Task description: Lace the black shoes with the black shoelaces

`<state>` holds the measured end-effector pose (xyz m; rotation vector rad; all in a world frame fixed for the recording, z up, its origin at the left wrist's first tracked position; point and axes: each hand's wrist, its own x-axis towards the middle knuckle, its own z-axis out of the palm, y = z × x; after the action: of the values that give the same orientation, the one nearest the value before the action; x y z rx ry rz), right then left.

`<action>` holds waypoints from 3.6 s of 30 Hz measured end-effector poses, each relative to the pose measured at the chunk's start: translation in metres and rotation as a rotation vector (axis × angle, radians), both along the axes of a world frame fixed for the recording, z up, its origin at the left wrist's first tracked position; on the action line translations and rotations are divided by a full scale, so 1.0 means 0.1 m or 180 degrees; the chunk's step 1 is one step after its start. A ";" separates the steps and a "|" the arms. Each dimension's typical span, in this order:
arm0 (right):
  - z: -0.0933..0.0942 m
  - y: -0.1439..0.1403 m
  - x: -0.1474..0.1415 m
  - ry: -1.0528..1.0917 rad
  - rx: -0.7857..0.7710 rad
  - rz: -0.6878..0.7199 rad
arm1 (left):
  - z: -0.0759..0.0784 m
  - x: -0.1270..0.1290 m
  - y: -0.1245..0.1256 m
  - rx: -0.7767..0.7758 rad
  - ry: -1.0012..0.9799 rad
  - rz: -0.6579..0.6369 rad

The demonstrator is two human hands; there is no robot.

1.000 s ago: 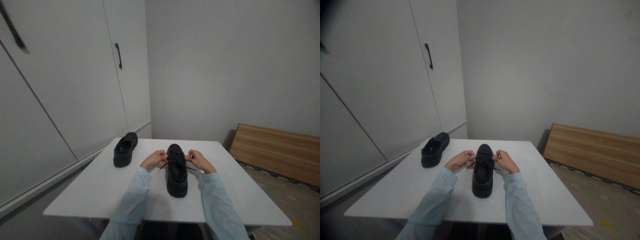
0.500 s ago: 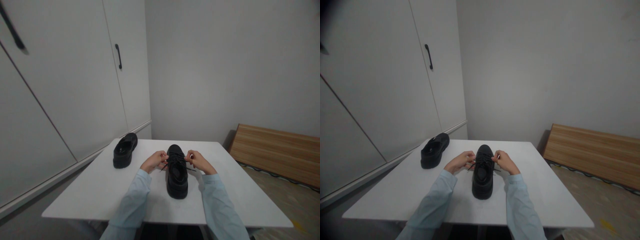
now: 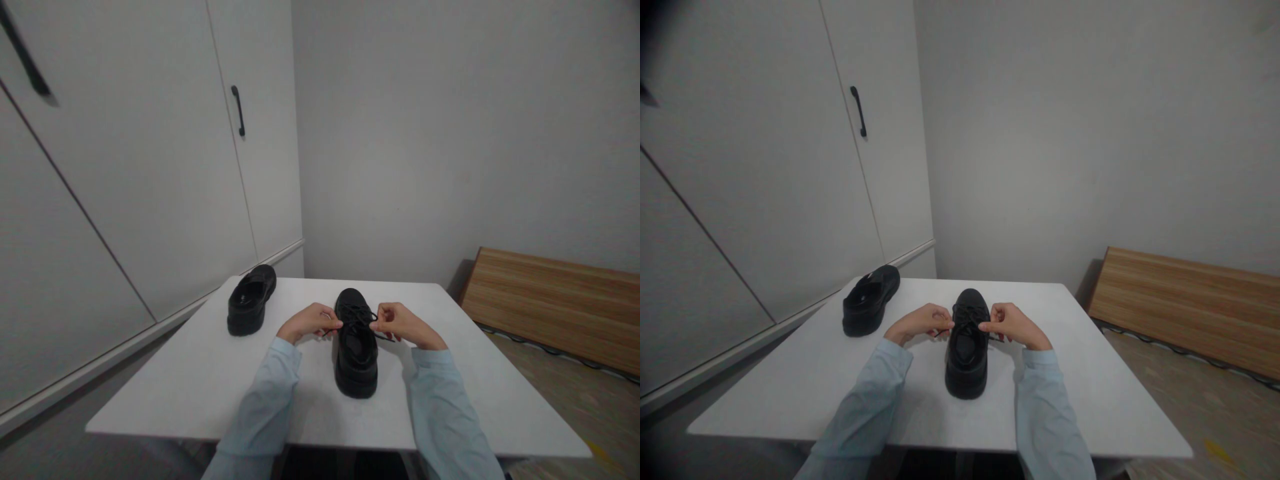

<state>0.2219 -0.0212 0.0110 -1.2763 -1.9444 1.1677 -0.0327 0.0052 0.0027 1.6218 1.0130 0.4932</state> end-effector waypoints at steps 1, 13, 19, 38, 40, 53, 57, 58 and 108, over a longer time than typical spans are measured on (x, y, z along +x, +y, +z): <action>0.01 0.00 0.01 -0.0040 -0.0050 0.0042 | 0.00 -0.01 0.00 0.0066 0.0008 -0.0027; -0.05 0.01 0.02 0.0079 -0.0362 0.0521 | 0.04 -0.03 -0.02 0.0420 -0.0052 -0.0171; 0.10 -0.06 -0.03 0.0145 0.0238 0.0484 | 0.10 -0.01 -0.06 0.0394 -0.0244 -0.0265; 0.16 -0.04 -0.20 0.0138 0.1561 -0.0053 | 0.10 0.32 -0.12 0.0964 -0.0877 0.0244; 0.15 -0.04 -0.20 0.0198 0.1567 -0.0043 | 0.11 0.33 -0.12 0.1214 -0.0691 0.0357; 0.06 0.02 -0.19 0.0556 0.1435 -0.0070 | 0.03 0.39 -0.13 0.1839 -0.0097 0.0817; 0.07 0.01 -0.21 0.0558 0.1468 -0.0032 | -0.01 0.43 -0.12 0.2023 -0.0003 0.1022; 0.08 0.01 -0.21 0.0567 0.1476 -0.0025 | -0.02 0.44 -0.12 0.2037 -0.0005 0.1023; 0.10 0.02 -0.14 0.1087 0.0759 -0.0094 | 0.08 0.37 -0.11 0.2535 -0.0176 0.0796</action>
<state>0.2081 -0.0191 0.0212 -0.9124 -1.7440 1.0262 0.0043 -0.0055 0.0105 2.1571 1.0458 1.2177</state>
